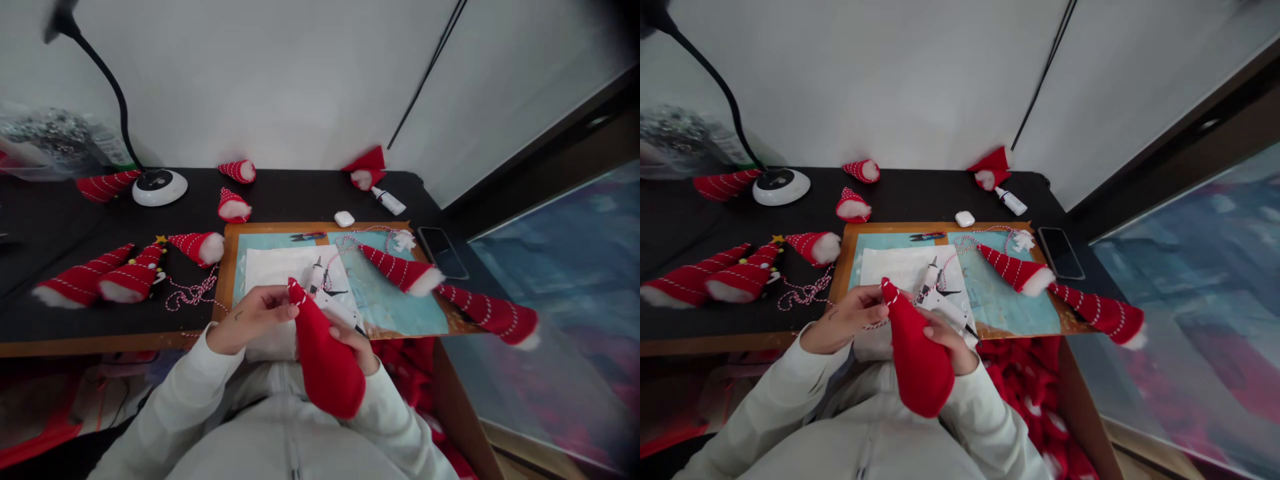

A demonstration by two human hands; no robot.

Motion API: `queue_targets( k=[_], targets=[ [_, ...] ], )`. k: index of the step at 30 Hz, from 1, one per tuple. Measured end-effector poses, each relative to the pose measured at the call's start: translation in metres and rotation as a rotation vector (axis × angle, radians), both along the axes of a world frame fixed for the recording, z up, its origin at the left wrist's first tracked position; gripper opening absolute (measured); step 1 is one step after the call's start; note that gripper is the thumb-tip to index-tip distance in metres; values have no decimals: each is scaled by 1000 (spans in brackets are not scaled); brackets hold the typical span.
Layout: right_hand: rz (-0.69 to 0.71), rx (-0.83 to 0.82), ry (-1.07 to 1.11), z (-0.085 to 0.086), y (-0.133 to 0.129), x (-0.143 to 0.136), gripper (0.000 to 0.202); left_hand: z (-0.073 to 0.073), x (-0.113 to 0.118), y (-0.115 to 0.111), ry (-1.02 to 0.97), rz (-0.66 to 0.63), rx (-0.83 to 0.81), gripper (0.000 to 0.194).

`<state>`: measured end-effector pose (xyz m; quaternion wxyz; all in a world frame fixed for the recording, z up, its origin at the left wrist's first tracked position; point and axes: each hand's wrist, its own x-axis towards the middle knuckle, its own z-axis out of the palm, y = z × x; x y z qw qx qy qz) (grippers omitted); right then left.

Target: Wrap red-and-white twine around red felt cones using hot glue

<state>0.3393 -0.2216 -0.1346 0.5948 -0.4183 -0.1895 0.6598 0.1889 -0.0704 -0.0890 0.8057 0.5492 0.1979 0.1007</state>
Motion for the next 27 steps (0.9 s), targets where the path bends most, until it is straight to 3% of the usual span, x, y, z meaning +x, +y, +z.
queue_targets(
  k=[5,8,10,15,20,22,24,27],
  targets=[
    [4,-14,55,-3,-5,-6,39,-3,0,1,-30,-46,-21,48],
    [87,-13,76,-3,0,-9,40,-5,2,-1,-68,-91,-61,48],
    [78,-7,7,-4,6,-7,39,-7,4,-4,-59,-56,-71,48],
    [-259,83,-505,4,5,0,35,-9,6,-7,45,195,11,42],
    [-217,163,-1300,19,-4,-12,58,-6,10,-10,48,287,97,36],
    [-262,136,-1512,21,-1,-22,62,-3,12,-12,47,293,107,36],
    [-292,97,-1576,21,5,-28,54,1,12,-13,55,293,105,37],
    [-244,99,-1438,23,9,-26,41,7,9,-11,64,269,94,40]
  ],
)
